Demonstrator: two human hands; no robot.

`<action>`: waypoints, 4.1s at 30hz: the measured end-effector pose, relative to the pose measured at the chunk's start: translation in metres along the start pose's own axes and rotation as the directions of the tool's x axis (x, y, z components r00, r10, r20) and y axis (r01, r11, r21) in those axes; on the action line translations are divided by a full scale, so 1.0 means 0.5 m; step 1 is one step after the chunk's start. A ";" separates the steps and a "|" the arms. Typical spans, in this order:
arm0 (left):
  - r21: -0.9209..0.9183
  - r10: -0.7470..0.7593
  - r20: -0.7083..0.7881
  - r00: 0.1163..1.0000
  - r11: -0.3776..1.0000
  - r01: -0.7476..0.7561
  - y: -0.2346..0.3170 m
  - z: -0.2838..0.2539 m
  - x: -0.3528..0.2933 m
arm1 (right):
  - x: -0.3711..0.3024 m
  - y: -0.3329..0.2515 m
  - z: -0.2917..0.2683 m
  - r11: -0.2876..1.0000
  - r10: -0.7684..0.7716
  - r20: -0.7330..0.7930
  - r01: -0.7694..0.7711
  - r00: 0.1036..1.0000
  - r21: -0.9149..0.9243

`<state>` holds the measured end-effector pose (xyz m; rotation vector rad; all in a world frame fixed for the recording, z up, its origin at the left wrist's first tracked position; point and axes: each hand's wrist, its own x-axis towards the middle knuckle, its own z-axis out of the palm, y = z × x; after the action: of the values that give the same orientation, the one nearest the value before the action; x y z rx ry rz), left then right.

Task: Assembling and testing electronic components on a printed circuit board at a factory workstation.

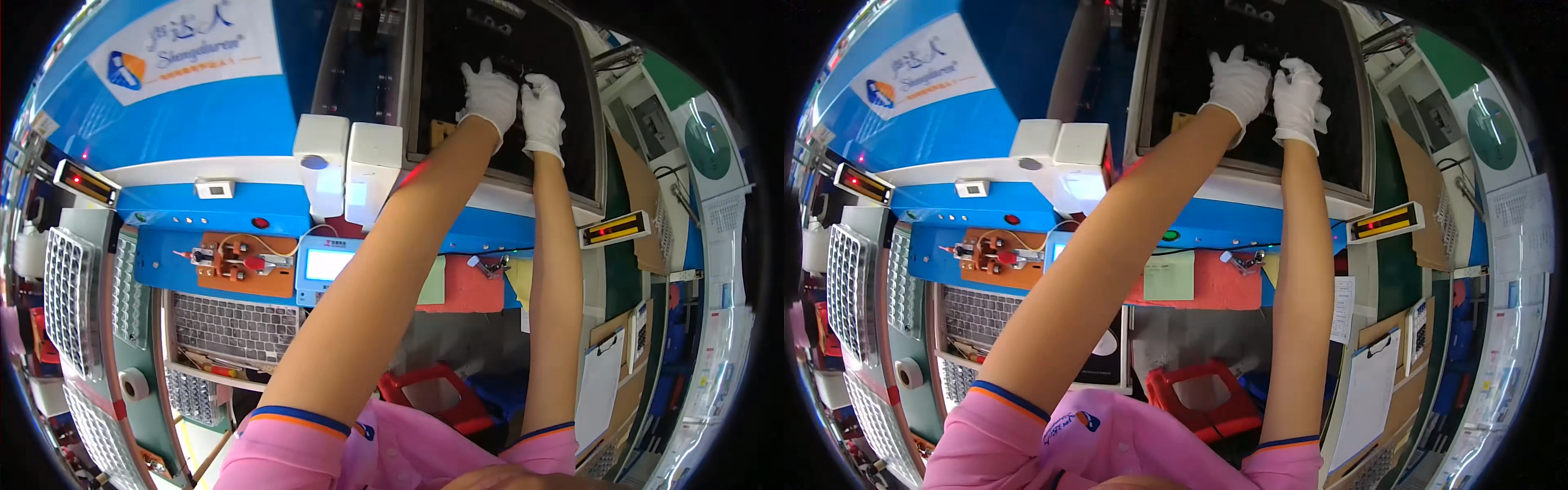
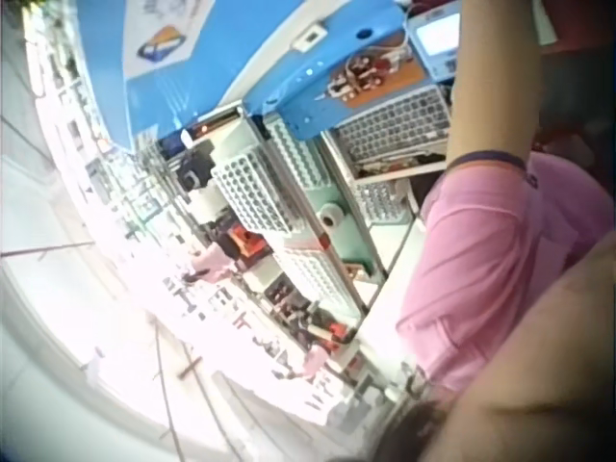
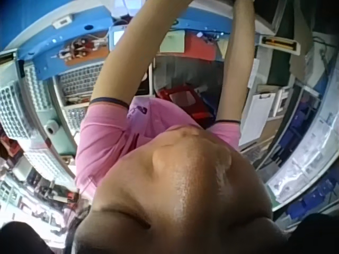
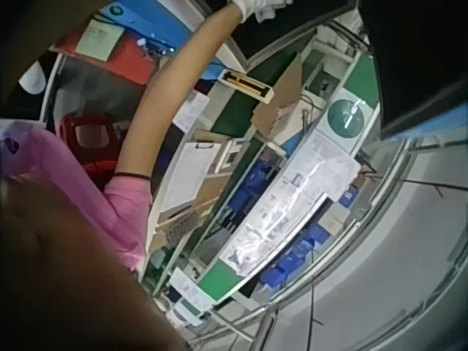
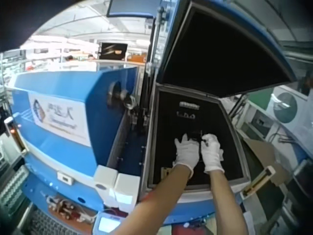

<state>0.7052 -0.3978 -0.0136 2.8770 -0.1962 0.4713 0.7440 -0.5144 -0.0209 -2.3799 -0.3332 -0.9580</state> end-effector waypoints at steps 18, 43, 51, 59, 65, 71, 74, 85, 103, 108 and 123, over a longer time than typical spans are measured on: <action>-0.591 0.008 -0.624 0.781 0.649 -0.479 -0.010 -0.179 -0.342 | 0.036 0.055 0.018 0.993 0.035 0.331 -0.071 0.943 0.099; 0.412 0.612 0.292 0.735 0.613 -0.674 -0.156 -0.083 -0.583 | -0.510 -0.036 -0.244 0.726 0.569 -0.079 -0.454 0.819 0.516; -0.135 0.632 0.245 0.735 0.773 -0.620 -0.192 -0.194 -0.609 | -0.522 -0.074 -0.255 0.741 0.475 -0.150 -0.302 0.867 0.600; -0.740 -0.102 0.089 0.991 0.659 0.134 -0.444 -0.472 -0.945 | -0.575 -0.482 -0.182 0.774 -0.567 0.420 0.284 0.709 0.566; -0.539 -0.715 -0.079 0.695 0.617 0.574 -0.630 -0.707 -1.097 | -0.527 -0.621 -0.096 0.599 -0.800 0.422 0.538 0.426 0.593; -0.290 -0.896 -0.263 0.359 0.428 0.856 -0.740 -0.730 -1.190 | -0.529 -0.602 -0.023 0.612 -0.761 0.443 0.296 0.474 0.734; -0.155 -0.885 -0.261 0.386 0.433 0.888 -0.757 -0.677 -1.188 | -0.540 -0.600 -0.020 0.657 -0.702 0.479 0.219 0.526 0.721; -0.050 -0.875 -0.345 0.339 0.378 0.925 -0.762 -0.646 -1.182 | -0.533 -0.599 -0.029 0.697 -0.630 0.559 0.076 0.539 0.713; -0.207 -0.928 -0.189 0.322 0.358 0.911 -0.755 -0.664 -1.218 | -0.542 -0.594 -0.017 0.709 -0.646 0.577 0.112 0.500 0.696; -0.032 -0.903 -0.220 0.368 0.384 0.923 -0.757 -0.678 -1.174 | -0.544 -0.586 0.000 0.708 -0.649 0.565 0.133 0.509 0.694; -0.100 -0.840 -0.291 0.458 0.503 0.859 -0.744 -0.678 -1.248 | -0.549 -0.576 0.008 0.702 -0.646 0.584 0.080 0.491 0.708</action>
<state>0.0791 0.1016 0.0232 2.4286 1.2956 0.6698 0.4306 -0.2828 -0.1009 -1.9544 -1.3763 0.2312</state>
